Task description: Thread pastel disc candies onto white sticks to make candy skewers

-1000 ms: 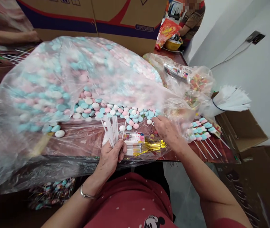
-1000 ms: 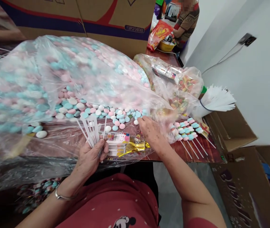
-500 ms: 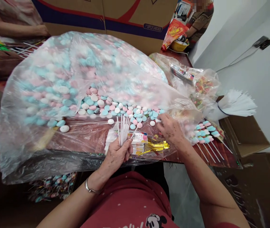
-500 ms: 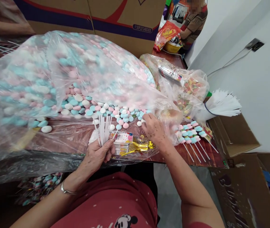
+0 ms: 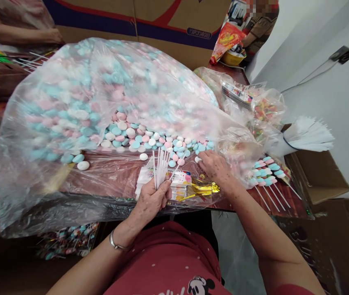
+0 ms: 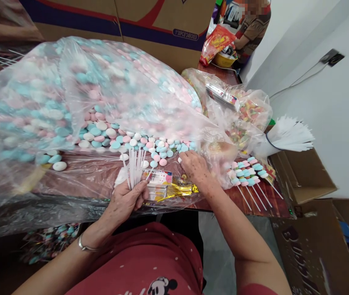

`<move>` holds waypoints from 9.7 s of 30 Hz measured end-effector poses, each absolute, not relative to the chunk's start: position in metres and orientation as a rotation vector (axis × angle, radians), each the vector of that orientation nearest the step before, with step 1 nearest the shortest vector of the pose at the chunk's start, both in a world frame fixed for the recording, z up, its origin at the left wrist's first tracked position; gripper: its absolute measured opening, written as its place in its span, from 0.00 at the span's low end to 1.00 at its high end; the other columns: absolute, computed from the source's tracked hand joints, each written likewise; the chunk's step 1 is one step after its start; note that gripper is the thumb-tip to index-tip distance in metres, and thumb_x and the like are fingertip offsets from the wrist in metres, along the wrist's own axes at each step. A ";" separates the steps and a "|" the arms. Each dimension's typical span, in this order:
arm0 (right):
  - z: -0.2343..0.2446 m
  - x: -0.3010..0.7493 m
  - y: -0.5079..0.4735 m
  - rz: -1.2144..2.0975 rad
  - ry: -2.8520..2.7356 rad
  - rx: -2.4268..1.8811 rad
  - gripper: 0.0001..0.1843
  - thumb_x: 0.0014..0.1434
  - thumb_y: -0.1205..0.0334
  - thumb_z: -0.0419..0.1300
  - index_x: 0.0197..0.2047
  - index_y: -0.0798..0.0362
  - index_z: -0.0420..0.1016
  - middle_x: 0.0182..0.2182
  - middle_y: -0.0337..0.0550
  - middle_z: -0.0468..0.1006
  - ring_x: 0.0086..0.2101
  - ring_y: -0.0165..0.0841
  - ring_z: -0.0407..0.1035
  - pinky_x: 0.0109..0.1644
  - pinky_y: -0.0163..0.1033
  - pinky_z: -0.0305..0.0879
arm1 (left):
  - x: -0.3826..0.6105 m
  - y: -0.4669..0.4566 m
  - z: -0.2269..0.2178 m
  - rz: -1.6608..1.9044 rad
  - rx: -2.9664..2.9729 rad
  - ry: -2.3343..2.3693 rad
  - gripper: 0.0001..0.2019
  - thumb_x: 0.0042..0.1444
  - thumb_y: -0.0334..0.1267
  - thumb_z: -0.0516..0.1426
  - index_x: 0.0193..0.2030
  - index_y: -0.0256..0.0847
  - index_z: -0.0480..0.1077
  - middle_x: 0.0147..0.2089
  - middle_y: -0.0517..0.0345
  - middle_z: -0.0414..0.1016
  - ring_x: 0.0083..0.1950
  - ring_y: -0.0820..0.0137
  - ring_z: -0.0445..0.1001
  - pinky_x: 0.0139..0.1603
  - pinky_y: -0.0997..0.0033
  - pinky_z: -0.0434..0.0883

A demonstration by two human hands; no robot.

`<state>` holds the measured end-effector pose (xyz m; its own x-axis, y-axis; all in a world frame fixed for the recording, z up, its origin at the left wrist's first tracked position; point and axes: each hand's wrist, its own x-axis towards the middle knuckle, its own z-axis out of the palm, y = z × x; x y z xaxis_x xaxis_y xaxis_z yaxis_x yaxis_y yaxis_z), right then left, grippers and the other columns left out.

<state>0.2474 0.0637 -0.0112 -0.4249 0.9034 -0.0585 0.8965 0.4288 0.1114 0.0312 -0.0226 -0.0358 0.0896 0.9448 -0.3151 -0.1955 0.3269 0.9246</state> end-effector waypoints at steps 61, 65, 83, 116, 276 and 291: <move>-0.020 0.235 0.042 -1.430 2.927 2.257 0.14 0.58 0.57 0.61 0.46 0.46 0.83 0.44 0.40 0.84 0.45 0.37 0.78 0.55 0.45 0.73 | 0.035 -0.020 -0.052 0.962 1.287 1.271 0.14 0.59 0.47 0.51 0.28 0.40 0.66 0.20 0.66 0.61 0.23 0.74 0.59 0.25 0.74 0.59; -0.025 0.234 0.042 -1.097 3.098 2.117 0.16 0.60 0.60 0.57 0.48 0.45 0.83 0.47 0.39 0.84 0.47 0.36 0.78 0.57 0.45 0.73 | 0.035 -0.021 -0.052 0.978 1.275 1.260 0.13 0.59 0.46 0.51 0.30 0.40 0.67 0.20 0.66 0.61 0.23 0.74 0.58 0.25 0.74 0.59; -0.035 0.194 0.008 -0.890 3.244 1.720 0.22 0.66 0.62 0.51 0.60 0.47 0.74 0.50 0.43 0.82 0.47 0.34 0.78 0.52 0.39 0.74 | 0.034 -0.024 -0.055 1.032 1.204 1.275 0.12 0.57 0.46 0.54 0.30 0.40 0.68 0.18 0.68 0.59 0.19 0.75 0.56 0.22 0.74 0.57; -0.022 0.247 0.035 0.110 2.615 1.661 0.10 0.63 0.74 0.52 0.37 0.56 0.74 0.34 0.51 0.78 0.39 0.40 0.68 0.42 0.40 0.61 | 0.033 -0.026 -0.063 1.032 1.155 1.270 0.14 0.59 0.48 0.55 0.37 0.39 0.72 0.19 0.67 0.61 0.19 0.76 0.55 0.20 0.76 0.55; -0.018 0.233 0.029 -0.732 3.329 1.422 0.16 0.67 0.62 0.54 0.52 0.48 0.79 0.41 0.44 0.84 0.41 0.32 0.78 0.47 0.36 0.74 | 0.030 -0.024 -0.053 0.973 1.308 1.179 0.15 0.59 0.45 0.53 0.25 0.40 0.65 0.19 0.66 0.60 0.22 0.75 0.57 0.24 0.74 0.56; -0.007 0.208 0.084 -0.156 2.528 1.815 0.12 0.66 0.66 0.51 0.45 0.53 0.75 0.46 0.51 0.79 0.46 0.40 0.72 0.46 0.40 0.65 | 0.037 -0.027 -0.065 1.156 0.818 1.231 0.17 0.54 0.52 0.60 0.35 0.37 0.71 0.19 0.67 0.64 0.14 0.80 0.53 0.14 0.77 0.51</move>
